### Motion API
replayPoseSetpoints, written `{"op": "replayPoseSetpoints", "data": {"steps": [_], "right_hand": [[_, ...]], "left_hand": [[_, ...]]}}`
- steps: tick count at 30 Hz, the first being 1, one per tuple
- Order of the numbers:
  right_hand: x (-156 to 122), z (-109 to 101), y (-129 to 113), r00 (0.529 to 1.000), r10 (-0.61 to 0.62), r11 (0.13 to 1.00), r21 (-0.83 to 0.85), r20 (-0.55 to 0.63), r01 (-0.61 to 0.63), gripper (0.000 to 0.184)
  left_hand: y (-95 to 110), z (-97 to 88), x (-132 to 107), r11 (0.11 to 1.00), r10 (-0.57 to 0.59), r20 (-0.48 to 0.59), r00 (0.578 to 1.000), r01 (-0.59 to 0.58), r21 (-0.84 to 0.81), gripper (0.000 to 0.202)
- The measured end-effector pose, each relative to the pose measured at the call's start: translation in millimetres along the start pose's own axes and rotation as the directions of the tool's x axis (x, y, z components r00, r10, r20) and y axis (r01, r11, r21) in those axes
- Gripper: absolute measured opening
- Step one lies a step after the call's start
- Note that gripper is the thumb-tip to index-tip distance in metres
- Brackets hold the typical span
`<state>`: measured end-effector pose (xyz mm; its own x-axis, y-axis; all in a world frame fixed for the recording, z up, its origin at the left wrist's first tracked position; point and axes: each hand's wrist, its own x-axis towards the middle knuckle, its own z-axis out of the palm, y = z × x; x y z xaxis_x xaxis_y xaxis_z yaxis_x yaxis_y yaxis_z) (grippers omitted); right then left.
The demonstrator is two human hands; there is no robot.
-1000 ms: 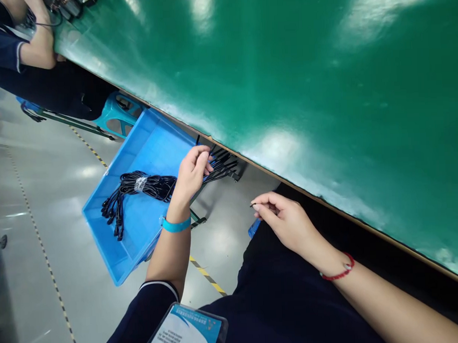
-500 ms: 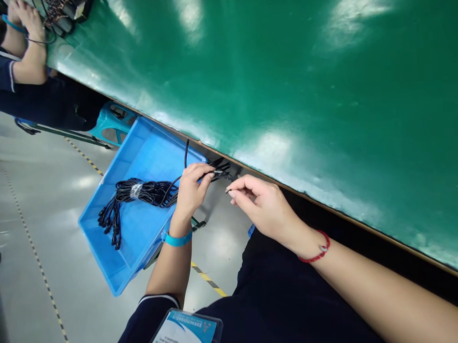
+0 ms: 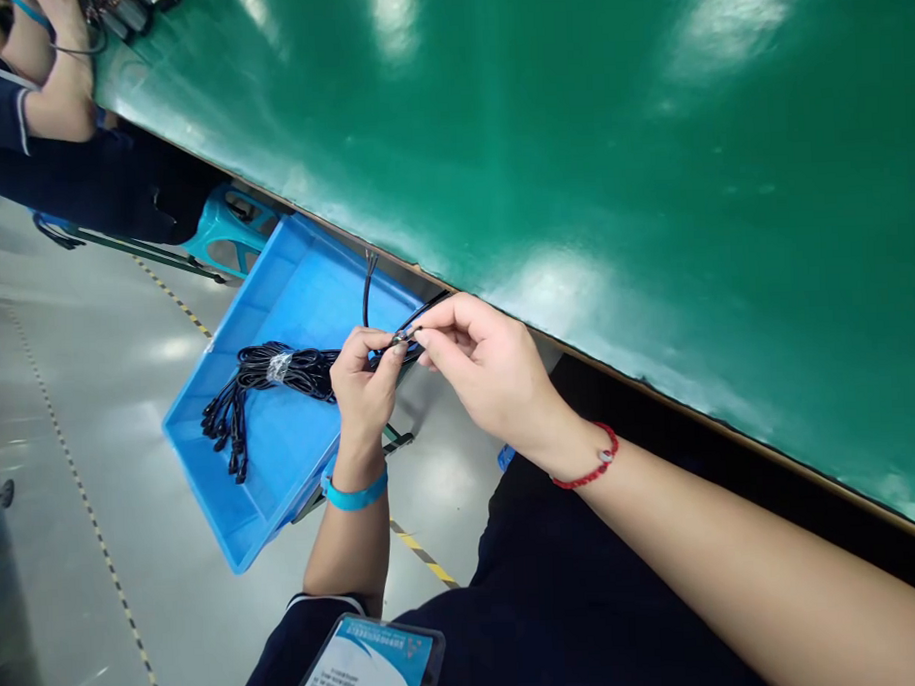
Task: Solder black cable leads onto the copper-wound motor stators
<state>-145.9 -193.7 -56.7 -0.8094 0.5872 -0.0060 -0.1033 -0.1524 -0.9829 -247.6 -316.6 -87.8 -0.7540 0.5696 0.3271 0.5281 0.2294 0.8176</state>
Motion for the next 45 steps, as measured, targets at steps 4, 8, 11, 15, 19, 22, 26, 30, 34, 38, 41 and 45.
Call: {"op": "replayPoseSetpoints", "data": {"steps": [4, 8, 11, 15, 19, 22, 26, 30, 34, 38, 41, 45], "right_hand": [[1.0, 0.8, -1.5, 1.000, -0.008, 0.999, -0.036, -0.003, 0.008, 0.006], [1.7, 2.1, -1.3, 0.999, 0.031, 0.997, -0.064, -0.009, -0.031, 0.007], [2.5, 2.8, 0.1, 0.999, 0.047, 0.995, -0.086, -0.017, -0.048, 0.009], [3.3, 2.8, 3.0, 1.000, 0.022, 0.991, -0.129, -0.015, -0.023, 0.010], [3.6, 1.1, 6.6, 1.000, -0.030, 0.970, -0.242, -0.002, 0.029, 0.010], [5.3, 0.7, 8.9, 0.999, -0.052, 0.938, -0.344, 0.013, 0.053, 0.010], [11.3, 3.9, 9.5, 0.995, -0.096, 0.907, -0.408, 0.041, 0.104, 0.011], [18.7, 4.5, 6.4, 0.994, -0.054, 0.908, -0.410, 0.096, 0.089, 0.013], [22.5, -0.8, -0.4, 0.997, 0.026, 0.966, -0.257, 0.074, -0.006, 0.009], [24.0, -2.3, -7.0, 0.994, 0.109, 0.991, -0.075, 0.024, -0.107, 0.009], [23.9, -0.5, -8.9, 0.992, 0.123, 0.992, -0.037, 0.013, -0.122, 0.010], [22.5, -0.7, -10.8, 0.993, 0.113, 0.987, -0.117, 0.028, -0.109, 0.007]], "left_hand": [[-0.5, 0.7, 0.0, 1.000, -0.010, 0.008, 1.000, 0.010, 0.002, 0.006], [-0.7, 0.9, -0.4, 1.000, -0.008, 0.017, 1.000, 0.007, 0.007, 0.007], [-0.7, 1.6, -0.6, 0.999, -0.013, 0.019, 1.000, 0.013, 0.034, 0.008], [-0.4, 2.5, -0.4, 0.999, -0.001, 0.014, 1.000, 0.000, 0.053, 0.008], [0.5, 2.8, -0.1, 0.999, -0.004, 0.018, 1.000, 0.004, 0.035, 0.006], [0.8, 3.7, -0.3, 1.000, -0.019, -0.010, 1.000, 0.019, 0.010, 0.006], [1.5, 6.8, -0.6, 0.999, -0.042, -0.034, 0.999, 0.042, -0.004, 0.007], [2.1, 8.5, 0.6, 0.999, -0.050, -0.034, 0.998, 0.050, -0.006, 0.007], [0.1, 4.9, 2.8, 1.000, -0.015, 0.004, 1.000, 0.015, -0.028, 0.011], [-2.6, -4.3, 4.8, 0.999, 0.032, 0.153, 0.988, -0.032, -0.003, 0.022], [-2.8, -12.0, 5.7, 0.999, 0.052, 0.234, 0.971, -0.054, 0.004, 0.026], [-0.7, -18.8, 5.7, 0.997, 0.066, 0.307, 0.949, -0.073, 0.012, 0.027]]}}
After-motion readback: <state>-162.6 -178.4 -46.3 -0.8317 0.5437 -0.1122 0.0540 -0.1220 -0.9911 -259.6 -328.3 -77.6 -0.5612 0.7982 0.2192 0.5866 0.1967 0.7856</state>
